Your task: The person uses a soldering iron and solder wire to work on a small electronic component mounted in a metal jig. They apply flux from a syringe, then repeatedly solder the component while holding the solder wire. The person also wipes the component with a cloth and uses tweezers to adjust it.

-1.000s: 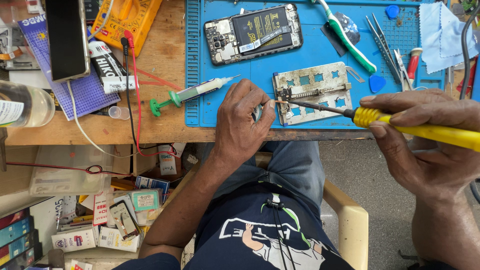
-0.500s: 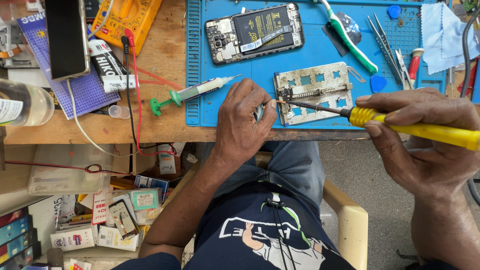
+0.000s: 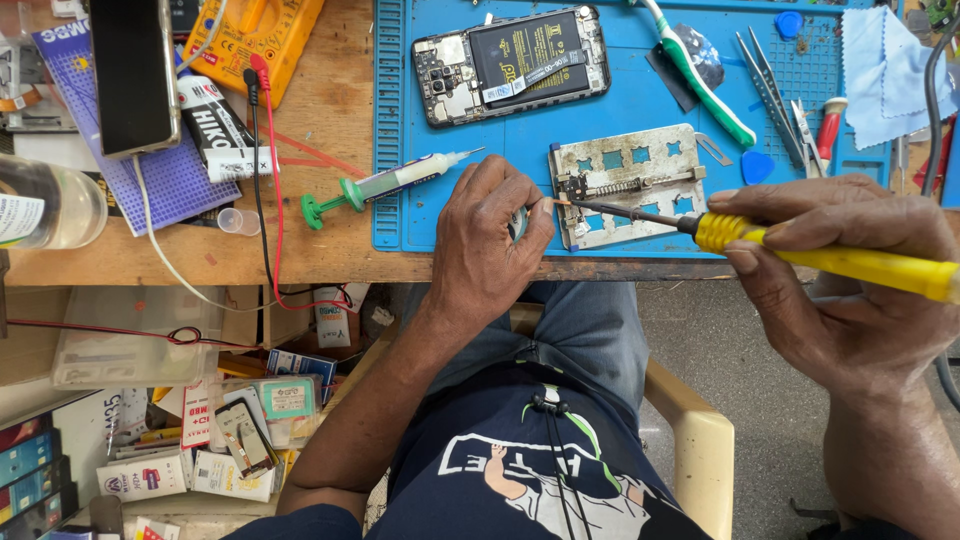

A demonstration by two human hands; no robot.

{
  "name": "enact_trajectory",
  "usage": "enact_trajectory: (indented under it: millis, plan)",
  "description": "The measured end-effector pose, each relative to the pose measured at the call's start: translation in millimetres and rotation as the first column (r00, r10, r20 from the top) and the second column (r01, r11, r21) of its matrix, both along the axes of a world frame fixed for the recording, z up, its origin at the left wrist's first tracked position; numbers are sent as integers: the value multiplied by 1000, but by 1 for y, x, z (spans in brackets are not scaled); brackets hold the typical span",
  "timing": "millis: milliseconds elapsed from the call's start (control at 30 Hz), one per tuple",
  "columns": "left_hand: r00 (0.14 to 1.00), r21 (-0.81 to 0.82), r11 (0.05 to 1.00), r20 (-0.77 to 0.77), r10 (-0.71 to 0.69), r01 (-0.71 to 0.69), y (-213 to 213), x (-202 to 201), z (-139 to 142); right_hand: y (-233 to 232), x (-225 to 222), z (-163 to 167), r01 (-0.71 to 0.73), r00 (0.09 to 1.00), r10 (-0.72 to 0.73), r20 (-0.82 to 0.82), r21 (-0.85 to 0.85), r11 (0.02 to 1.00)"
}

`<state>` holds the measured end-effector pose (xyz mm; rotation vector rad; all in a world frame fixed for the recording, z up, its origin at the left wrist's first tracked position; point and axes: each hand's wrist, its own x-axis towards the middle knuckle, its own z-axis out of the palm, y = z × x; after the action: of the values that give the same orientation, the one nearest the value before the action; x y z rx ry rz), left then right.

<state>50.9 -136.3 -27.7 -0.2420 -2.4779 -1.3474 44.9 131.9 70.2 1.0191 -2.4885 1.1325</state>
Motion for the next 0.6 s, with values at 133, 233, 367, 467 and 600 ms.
enact_trajectory:
  millis: [133, 233, 367, 467, 600]
  plan:
    - [1000, 4, 1000, 11, 0, 0, 0, 0, 2, 0, 0, 1, -6, 1000, 6, 13, -1, 1000]
    - [1000, 7, 1000, 14, -2, 2, -1, 0, 3, -4, 2, 3, -5, 999, 5, 32, -12, 1000]
    - [1000, 16, 1000, 3, 3, -4, -1, 2, 3, -12, 5, 7, 18, 999, -15, 45, -48, 999]
    - [1000, 23, 1000, 0, 7, -7, -3, 2, 2, -17, 4, 8, -3, 997, 11, 82, -98, 995]
    - [998, 26, 999, -62, -30, 32, -5, 1, 4, -18, 0, 9, -17, 993, 29, 117, -95, 995]
